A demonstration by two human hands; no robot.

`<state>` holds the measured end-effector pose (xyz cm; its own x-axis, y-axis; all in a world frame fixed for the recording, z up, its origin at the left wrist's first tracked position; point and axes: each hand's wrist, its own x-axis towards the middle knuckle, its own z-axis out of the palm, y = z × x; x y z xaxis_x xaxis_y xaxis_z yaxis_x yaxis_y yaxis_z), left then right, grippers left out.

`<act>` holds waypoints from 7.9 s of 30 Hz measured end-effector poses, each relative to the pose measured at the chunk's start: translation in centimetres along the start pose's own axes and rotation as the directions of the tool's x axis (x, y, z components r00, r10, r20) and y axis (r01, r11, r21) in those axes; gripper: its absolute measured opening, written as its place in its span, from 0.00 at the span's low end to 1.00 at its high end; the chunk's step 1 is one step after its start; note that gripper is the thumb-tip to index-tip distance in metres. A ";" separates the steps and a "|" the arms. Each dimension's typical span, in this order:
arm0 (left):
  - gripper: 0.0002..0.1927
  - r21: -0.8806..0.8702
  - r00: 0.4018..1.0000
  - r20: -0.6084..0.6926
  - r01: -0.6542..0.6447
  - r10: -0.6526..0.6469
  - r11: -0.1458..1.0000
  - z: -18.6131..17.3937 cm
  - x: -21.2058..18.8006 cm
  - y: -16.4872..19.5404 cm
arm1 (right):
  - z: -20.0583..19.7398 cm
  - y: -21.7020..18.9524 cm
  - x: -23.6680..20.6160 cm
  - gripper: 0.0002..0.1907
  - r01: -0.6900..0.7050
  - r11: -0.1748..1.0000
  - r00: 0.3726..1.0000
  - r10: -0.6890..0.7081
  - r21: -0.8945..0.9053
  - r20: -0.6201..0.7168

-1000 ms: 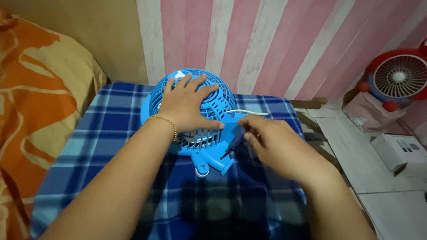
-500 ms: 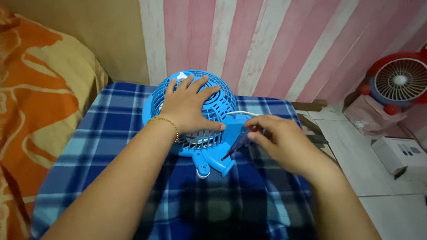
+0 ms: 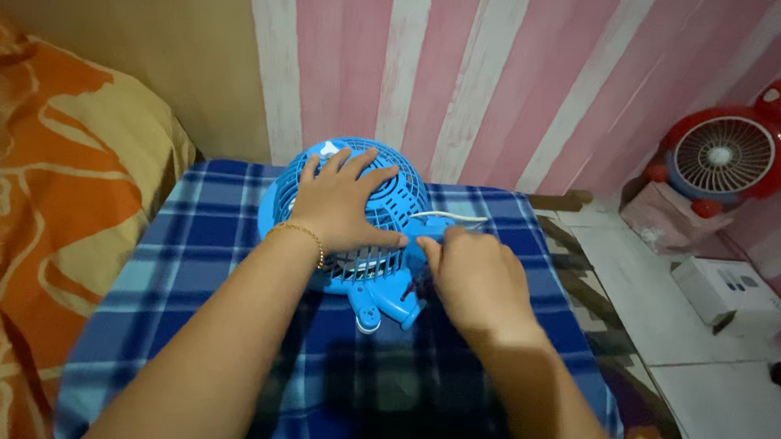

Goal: The person uses a screwdriver to unscrew the rear housing of a small blue desk fan, separates the front grille and body, and works on the internal components. They then reassemble the fan, reattach the cover, and set the fan upright on the bed.

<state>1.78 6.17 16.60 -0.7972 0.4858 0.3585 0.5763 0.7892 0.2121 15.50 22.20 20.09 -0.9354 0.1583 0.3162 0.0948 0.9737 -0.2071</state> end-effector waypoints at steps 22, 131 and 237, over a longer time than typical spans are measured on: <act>0.55 -0.065 0.990 0.085 -0.111 0.116 0.992 -2.0 0.6 -1.5 | 0.6 14.9 -1.1 0.15 -0.061 0.018 0.851 0.523 0.998 0.043; 0.23 -0.292 0.939 0.252 -0.157 0.234 0.944 -1.1 -3.2 2.1 | -2.4 -0.9 0.1 0.17 0.290 0.852 0.924 -0.367 0.436 0.102; 0.33 -0.858 0.995 -0.072 -0.025 -0.072 0.513 -8.9 4.6 -9.8 | 21.3 14.9 11.7 0.40 -0.051 0.940 0.997 0.070 0.338 -0.045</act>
<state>-5.95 -2.68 24.27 -0.8214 0.3999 0.4067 0.4700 0.0706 0.8798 -1.31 35.08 1.04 -0.9101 0.2333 0.3425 0.0213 0.8517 -0.5235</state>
